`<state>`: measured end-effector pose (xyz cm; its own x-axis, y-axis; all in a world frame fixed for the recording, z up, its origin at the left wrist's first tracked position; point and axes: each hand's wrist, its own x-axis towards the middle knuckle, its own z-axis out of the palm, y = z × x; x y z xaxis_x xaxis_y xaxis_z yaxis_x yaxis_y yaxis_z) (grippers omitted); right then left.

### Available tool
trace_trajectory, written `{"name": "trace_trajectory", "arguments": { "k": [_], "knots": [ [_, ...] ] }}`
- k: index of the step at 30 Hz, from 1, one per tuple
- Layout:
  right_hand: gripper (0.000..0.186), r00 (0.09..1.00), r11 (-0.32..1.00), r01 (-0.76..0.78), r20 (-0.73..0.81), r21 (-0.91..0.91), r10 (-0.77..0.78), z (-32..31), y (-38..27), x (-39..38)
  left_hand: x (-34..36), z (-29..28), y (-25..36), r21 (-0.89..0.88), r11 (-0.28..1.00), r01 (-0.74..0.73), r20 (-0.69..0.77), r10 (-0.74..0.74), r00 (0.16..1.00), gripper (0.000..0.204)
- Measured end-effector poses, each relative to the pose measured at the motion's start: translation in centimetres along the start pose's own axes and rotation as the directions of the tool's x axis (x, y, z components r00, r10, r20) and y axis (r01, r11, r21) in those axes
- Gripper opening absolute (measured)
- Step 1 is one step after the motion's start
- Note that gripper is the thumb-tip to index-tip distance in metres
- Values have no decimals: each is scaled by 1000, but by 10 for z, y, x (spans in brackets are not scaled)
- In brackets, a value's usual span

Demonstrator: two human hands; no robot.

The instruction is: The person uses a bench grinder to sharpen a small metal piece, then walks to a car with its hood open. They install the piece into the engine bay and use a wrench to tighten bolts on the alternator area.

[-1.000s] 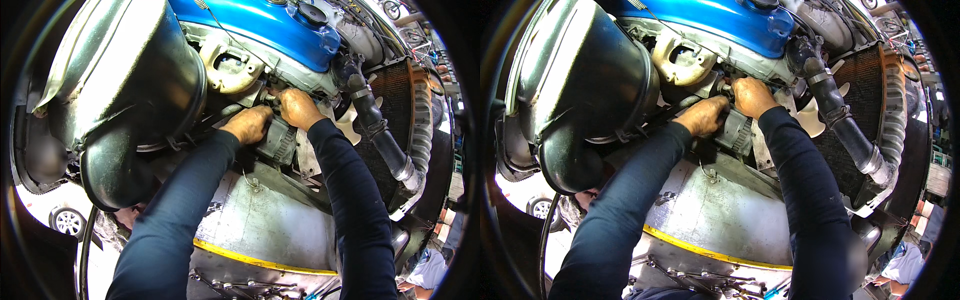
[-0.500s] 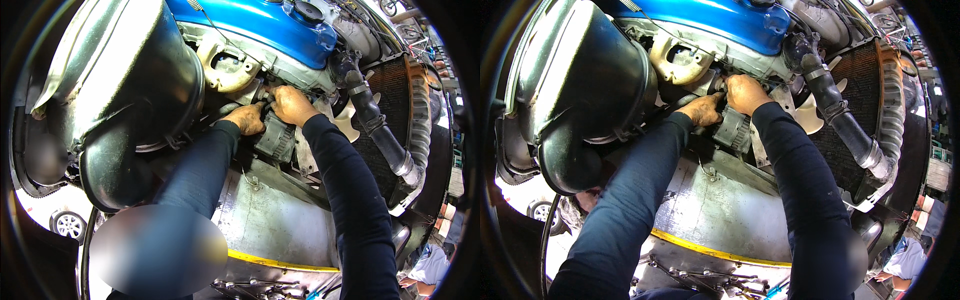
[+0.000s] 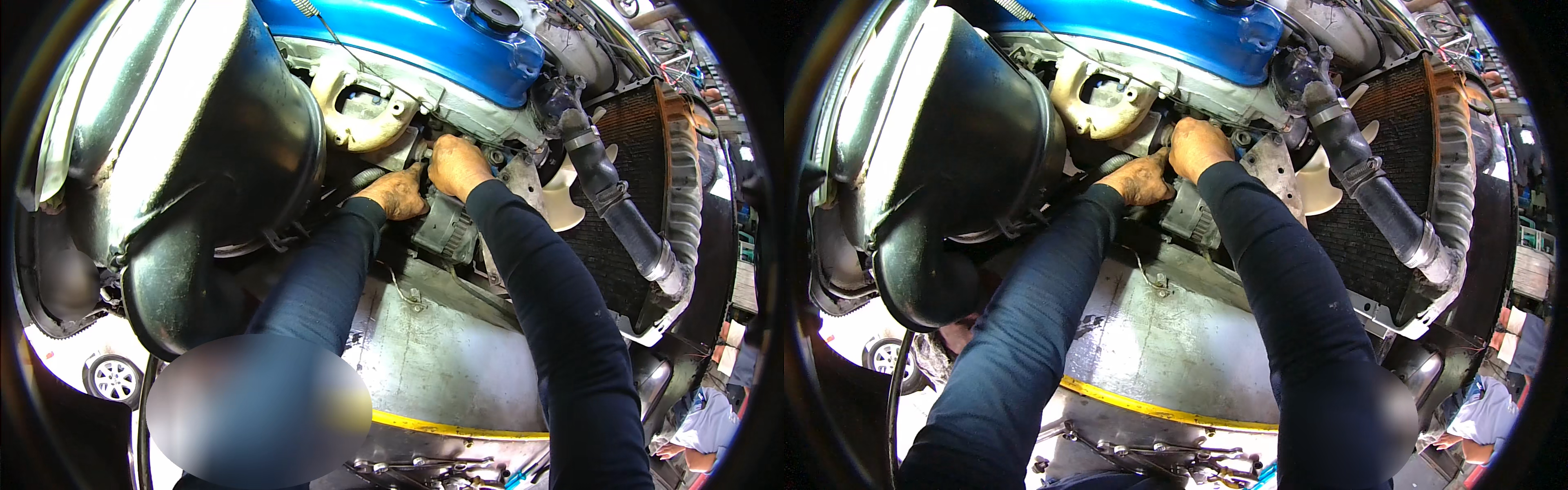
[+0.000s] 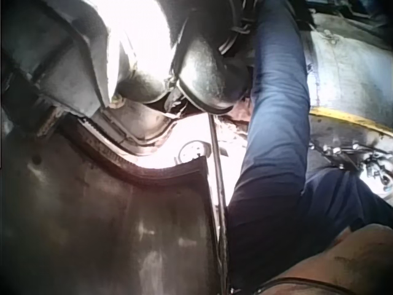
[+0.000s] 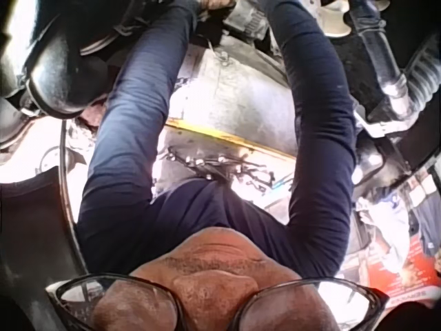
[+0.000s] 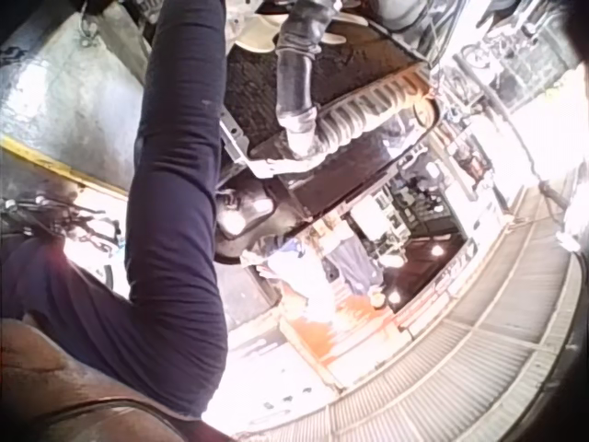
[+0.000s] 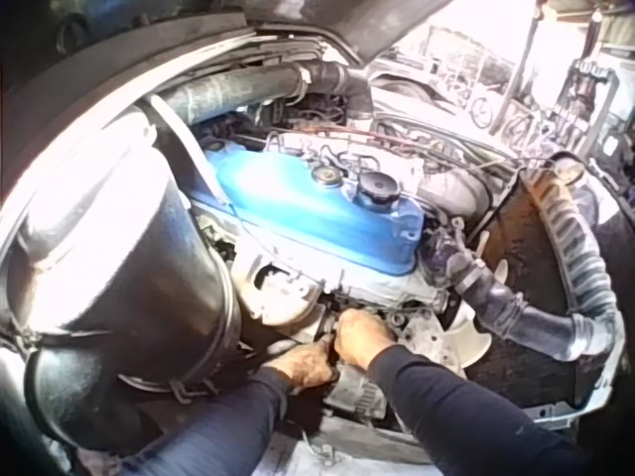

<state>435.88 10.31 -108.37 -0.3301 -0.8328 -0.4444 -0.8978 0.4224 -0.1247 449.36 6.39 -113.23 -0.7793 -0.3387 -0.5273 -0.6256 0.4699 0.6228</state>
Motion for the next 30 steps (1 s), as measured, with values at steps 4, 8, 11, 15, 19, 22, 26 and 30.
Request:
{"name": "trace_trajectory", "arguments": {
  "k": [4,8,11,15,19,22,26,30],
  "knots": [
    [25,997,997,-66,-33,34,67,-4,-4,-11,0,1,3,22,1000,23,-3,-23,1000,85],
    [27,988,990,-106,-99,94,115,-3,-7,-13,-3,-1,5,64,998,12,15,-13,1000,87],
    [28,979,983,-143,-131,119,158,0,-11,-13,0,4,-1,54,999,-6,14,5,1000,86],
    [33,975,975,-204,-74,92,211,-1,-16,-15,15,16,-13,114,988,-104,-23,108,994,85],
    [35,984,984,-173,38,32,172,-11,-18,-10,19,16,-16,139,980,-140,-21,145,989,84],
    [36,969,962,-246,24,121,245,-13,-15,-4,17,16,-17,59,998,-38,-12,39,999,81],
    [34,982,981,-184,56,68,180,2,-12,-3,34,32,-33,67,994,-85,-72,89,993,77],
    [31,901,936,306,369,-174,-226,11,-7,-2,59,50,-53,273,906,-323,-101,361,927,76]
  ]
}}
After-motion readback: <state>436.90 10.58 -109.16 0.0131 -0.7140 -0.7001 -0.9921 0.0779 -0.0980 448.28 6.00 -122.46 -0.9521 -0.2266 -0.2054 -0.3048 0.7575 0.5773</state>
